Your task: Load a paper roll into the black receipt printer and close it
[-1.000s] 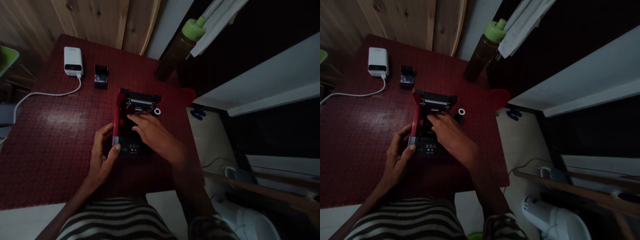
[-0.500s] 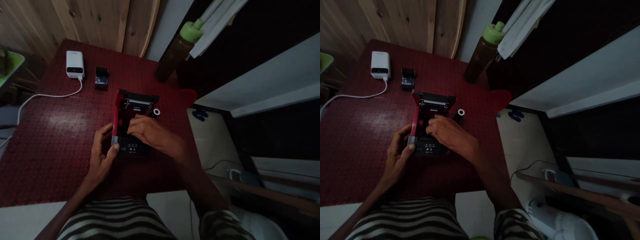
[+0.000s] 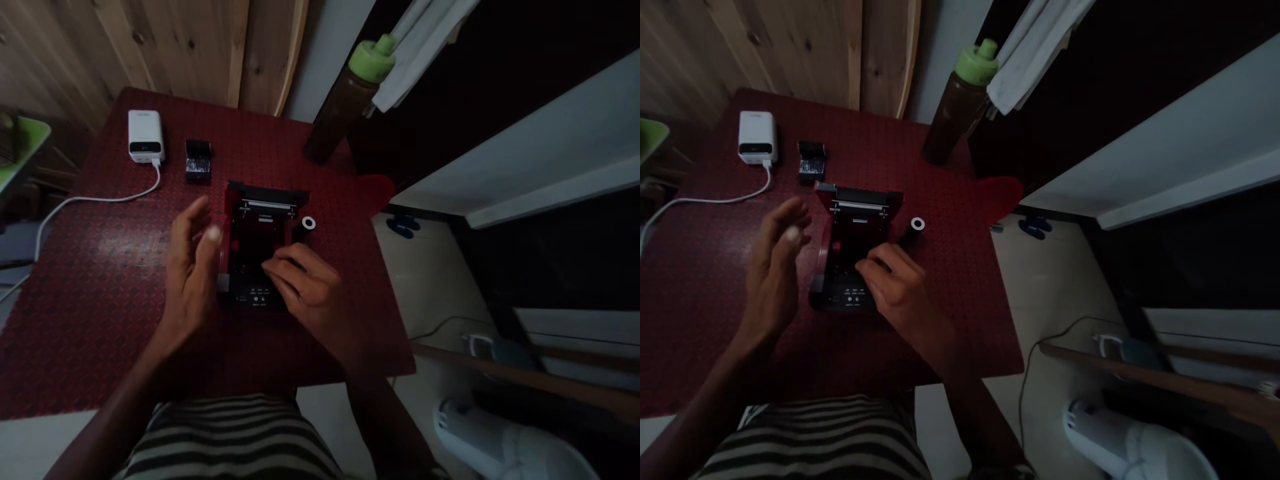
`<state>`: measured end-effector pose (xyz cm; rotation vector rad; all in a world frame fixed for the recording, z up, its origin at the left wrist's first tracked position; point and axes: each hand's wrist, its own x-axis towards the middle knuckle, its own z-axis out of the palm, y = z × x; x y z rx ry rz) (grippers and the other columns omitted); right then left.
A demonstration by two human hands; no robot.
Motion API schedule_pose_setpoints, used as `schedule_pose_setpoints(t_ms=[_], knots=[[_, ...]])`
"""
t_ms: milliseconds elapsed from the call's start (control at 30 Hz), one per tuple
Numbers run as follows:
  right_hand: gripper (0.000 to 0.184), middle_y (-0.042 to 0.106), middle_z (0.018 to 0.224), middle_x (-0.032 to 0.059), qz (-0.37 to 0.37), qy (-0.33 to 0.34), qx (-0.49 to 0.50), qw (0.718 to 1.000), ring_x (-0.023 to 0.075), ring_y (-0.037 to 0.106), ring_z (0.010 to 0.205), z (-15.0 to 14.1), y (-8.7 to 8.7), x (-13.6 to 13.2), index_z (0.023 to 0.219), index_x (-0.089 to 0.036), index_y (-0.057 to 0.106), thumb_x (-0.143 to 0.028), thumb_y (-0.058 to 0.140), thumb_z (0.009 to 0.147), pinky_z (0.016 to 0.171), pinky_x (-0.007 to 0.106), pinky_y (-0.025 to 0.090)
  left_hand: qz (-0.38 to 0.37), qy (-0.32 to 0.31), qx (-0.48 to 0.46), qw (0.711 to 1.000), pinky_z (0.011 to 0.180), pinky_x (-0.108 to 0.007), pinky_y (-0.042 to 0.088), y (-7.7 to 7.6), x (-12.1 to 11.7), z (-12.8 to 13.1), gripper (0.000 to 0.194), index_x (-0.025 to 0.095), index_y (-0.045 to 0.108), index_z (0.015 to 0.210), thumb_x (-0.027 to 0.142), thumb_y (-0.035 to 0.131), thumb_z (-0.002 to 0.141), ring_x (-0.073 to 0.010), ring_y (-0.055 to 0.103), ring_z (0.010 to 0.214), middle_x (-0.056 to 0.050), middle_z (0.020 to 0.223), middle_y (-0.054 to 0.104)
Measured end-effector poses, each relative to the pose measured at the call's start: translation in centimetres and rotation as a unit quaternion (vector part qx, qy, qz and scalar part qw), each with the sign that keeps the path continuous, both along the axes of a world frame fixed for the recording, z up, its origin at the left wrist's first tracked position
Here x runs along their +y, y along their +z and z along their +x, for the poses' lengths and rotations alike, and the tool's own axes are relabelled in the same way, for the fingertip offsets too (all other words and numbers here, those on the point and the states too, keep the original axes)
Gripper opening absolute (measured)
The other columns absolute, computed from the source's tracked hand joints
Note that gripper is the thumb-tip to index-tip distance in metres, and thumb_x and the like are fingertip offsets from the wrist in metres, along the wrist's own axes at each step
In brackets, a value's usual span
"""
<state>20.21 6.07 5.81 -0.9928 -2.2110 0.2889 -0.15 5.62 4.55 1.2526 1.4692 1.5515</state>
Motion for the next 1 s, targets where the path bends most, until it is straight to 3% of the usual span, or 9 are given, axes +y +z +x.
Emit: schedule_pose_setpoints(t_ms=[67,133,200,267,367,467,567,700,1000], knots=[[0.024,0.076,0.102,0.0064,0.023,-0.012,-0.004,1.000,0.0191,0.076,0.093,-0.2,-0.4,-0.8,0.108,-0.024,0.079,-0.009,0.061,0.111,0.084,0.032,0.065,0.015,0.003,0.006,1.000,0.118,-0.051,0.050,0.6,3.1,0.1,0.058,0.030,0.071,0.143,0.073,0.060,0.105,-0.0329,0.064,0.140,-0.010,0.151,0.069],[0.026,0.077,0.102,0.0070,0.040,-0.025,-0.008,0.999,0.0199,0.076,0.092,-0.2,-0.7,-1.5,0.110,-0.024,0.079,-0.006,0.060,0.109,0.083,0.033,0.066,0.009,0.004,-0.017,1.000,0.111,-0.050,0.053,0.9,5.7,0.2,0.055,0.026,0.080,0.118,0.074,0.057,0.105,-0.0315,0.069,0.127,-0.010,0.129,0.076],[0.025,0.078,0.100,0.0080,0.066,-0.039,-0.011,0.997,0.0208,0.075,0.089,-0.2,-0.8,-2.0,0.110,-0.022,0.079,-0.004,0.061,0.108,0.081,0.034,0.066,0.003,-0.016,-0.053,0.998,0.107,-0.049,0.054,1.0,7.3,0.3,0.047,0.024,0.075,0.088,0.068,0.066,0.101,-0.0293,0.072,0.110,-0.008,0.099,0.075],[0.023,0.080,0.099,0.0088,0.095,-0.050,-0.023,0.994,0.0212,0.074,0.086,-0.2,-0.8,-2.3,0.108,-0.021,0.079,-0.004,0.062,0.108,0.079,0.035,0.065,0.005,-0.026,-0.068,0.997,0.112,-0.048,0.052,0.9,7.4,0.3,0.041,0.024,0.065,0.074,0.057,0.077,0.094,-0.0286,0.072,0.112,-0.005,0.091,0.072],[0.021,0.081,0.098,0.0089,0.128,-0.055,-0.042,0.989,0.0206,0.073,0.082,-0.2,-0.9,-2.5,0.107,-0.019,0.078,-0.004,0.063,0.107,0.075,0.034,0.063,-0.015,-0.041,-0.075,0.996,0.120,-0.050,0.050,0.5,5.5,-0.3,0.025,0.023,0.072,0.090,0.044,0.085,0.085,-0.0310,0.069,0.130,-0.007,0.112,0.077],[0.020,0.082,0.097,0.0081,0.143,-0.055,-0.044,0.987,0.0196,0.072,0.080,-0.4,-1.0,-2.6,0.106,-0.019,0.077,-0.004,0.064,0.108,0.074,0.033,0.062,-0.063,-0.071,-0.096,0.991,0.121,-0.052,0.053,-0.3,2.6,-0.9,0.059,0.025,0.072,0.132,0.039,0.090,0.078,-0.0342,0.066,0.142,-0.011,0.141,0.075],[0.017,0.084,0.105,0.0101,0.136,-0.066,-0.027,0.988,0.0224,0.077,0.093,-0.5,-0.9,-2.6,0.105,-0.019,0.076,-0.006,0.065,0.108,0.084,0.036,0.065,-0.121,-0.080,-0.115,0.983,0.124,-0.051,0.053,-1.2,0.1,-0.9,0.079,0.025,0.063,0.149,0.038,0.092,0.077,-0.0354,0.060,0.153,-0.013,0.162,0.065],[0.007,0.085,0.129,0.0130,0.065,-0.051,-0.002,0.997,0.0292,0.078,0.126,-0.3,-0.6,-2.5,0.105,-0.020,0.073,-0.014,0.071,0.107,0.106,0.046,0.063,-0.167,-0.113,-0.152,0.968,0.121,-0.052,0.056,-1.7,-1.3,-0.6,0.076,0.022,0.062,0.154,0.043,0.086,0.086,-0.0374,0.064,0.149,-0.015,0.162,0.066],[0.009,0.086,0.128,0.0112,-0.010,-0.041,0.004,0.999,0.0278,0.081,0.126,-0.3,-0.4,-2.6,0.111,-0.020,0.074,-0.014,0.069,0.108,0.109,0.046,0.064,-0.182,-0.093,-0.152,0.967,0.102,-0.042,0.066,-1.9,-1.1,-0.4,0.077,0.023,0.063,0.156,0.044,0.087,0.086,-0.0364,0.072,0.138,-0.013,0.152,0.073]])
